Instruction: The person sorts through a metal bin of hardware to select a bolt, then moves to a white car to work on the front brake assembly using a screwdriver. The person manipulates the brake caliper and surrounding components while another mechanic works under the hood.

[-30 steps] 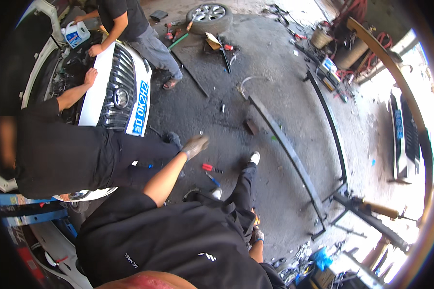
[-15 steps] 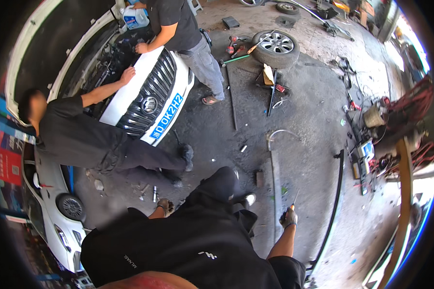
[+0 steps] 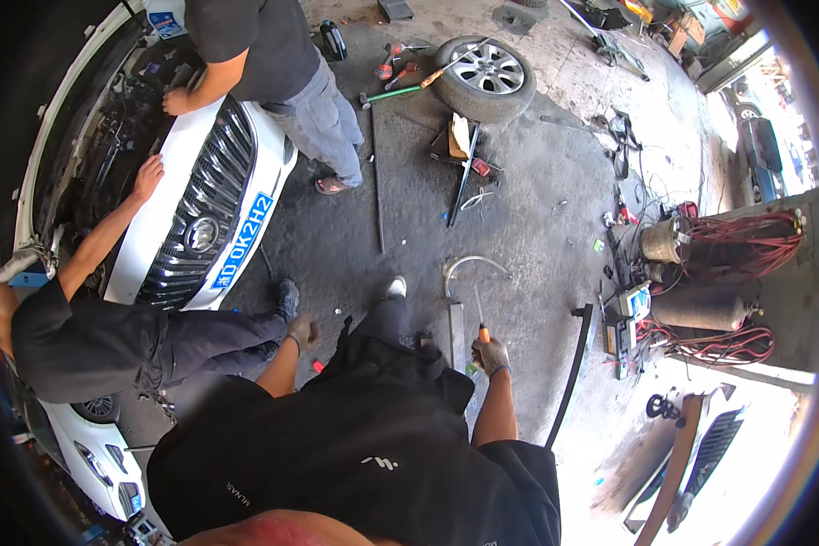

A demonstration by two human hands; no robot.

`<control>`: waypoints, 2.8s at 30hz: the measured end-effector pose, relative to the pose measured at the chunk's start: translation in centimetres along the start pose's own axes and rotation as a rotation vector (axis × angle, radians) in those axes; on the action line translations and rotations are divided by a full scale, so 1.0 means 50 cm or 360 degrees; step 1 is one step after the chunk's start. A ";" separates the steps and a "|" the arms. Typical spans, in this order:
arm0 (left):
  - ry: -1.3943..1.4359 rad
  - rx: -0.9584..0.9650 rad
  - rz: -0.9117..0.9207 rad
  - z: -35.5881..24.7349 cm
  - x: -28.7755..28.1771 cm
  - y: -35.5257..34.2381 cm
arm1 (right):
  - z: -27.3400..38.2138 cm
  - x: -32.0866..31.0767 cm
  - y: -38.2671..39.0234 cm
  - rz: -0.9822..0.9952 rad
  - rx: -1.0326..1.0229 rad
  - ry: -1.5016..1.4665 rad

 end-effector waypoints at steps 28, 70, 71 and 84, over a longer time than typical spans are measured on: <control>0.0693 -0.0387 -0.0317 -0.004 0.550 0.134 | 1.104 -0.252 -0.766 0.0135 -0.0795 -0.0215; 0.0734 0.0035 -0.0094 -1.895 1.109 -0.278 | 1.638 0.460 -1.382 0.0302 0.0916 -0.0368; 0.0894 0.0109 -0.0089 -1.933 1.083 -0.278 | 1.688 0.483 -1.402 0.0433 0.0720 -0.0042; 0.1565 0.0434 -0.0504 -2.425 0.930 -0.416 | 1.983 0.643 -1.842 0.0492 0.0368 0.0519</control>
Point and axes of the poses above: each hand's wrist, its own y-axis away from the middle knuckle, its own x-axis out of the palm, z = x × y, the point moved 9 cm from there along -y, towards the middle knuckle, and after that the axes turned 6 degrees about -x, right-handed, at the moved point
